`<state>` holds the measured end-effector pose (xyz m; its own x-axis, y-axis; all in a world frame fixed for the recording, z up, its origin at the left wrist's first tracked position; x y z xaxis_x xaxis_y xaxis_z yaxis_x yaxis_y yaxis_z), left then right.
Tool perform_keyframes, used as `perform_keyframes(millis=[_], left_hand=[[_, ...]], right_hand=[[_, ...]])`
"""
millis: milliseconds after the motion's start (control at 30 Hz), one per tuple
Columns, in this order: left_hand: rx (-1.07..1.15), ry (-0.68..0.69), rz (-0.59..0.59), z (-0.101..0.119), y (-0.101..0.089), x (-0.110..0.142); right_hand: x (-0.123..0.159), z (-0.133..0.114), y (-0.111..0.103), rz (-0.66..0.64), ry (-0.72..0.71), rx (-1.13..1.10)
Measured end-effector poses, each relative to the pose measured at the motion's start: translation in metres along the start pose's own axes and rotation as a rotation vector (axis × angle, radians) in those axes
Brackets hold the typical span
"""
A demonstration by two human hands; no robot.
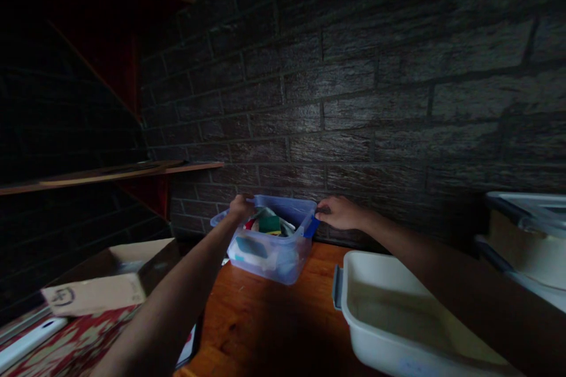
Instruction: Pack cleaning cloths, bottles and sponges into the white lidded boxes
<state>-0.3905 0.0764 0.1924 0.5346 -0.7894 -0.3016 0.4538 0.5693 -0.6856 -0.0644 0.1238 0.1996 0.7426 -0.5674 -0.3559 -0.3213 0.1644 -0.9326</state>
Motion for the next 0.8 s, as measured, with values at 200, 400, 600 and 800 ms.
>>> perform_keyframes(millis=[200,400,600,800], left_hand=[[0.095,0.233,0.119,0.073,-0.025,0.0],[0.143,0.495,0.215,0.155,-0.061,0.006],[0.166,0.82,0.167,0.253,-0.091,0.054],[0.02,1.243,-0.193,0.327,-0.063,0.167]], right_hand=[[0.014,0.015,-0.02,0.047,0.024,0.006],[0.037,0.021,-0.044,0.108,0.03,0.012],[0.053,0.031,-0.072,0.239,0.02,-0.083],[0.062,0.007,-0.135,0.575,-0.117,-0.314]])
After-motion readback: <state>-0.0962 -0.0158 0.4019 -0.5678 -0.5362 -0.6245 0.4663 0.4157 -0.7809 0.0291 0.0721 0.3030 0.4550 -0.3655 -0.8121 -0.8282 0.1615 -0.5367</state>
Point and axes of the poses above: each hand's wrist, its own x-axis away from the middle knuckle, its own y-axis out of the palm, z = x × y, the point moved 7 cm from there along -x, towards the middle knuckle, and after that the axes turned 11 degrees about x, right-handed, at the moved point
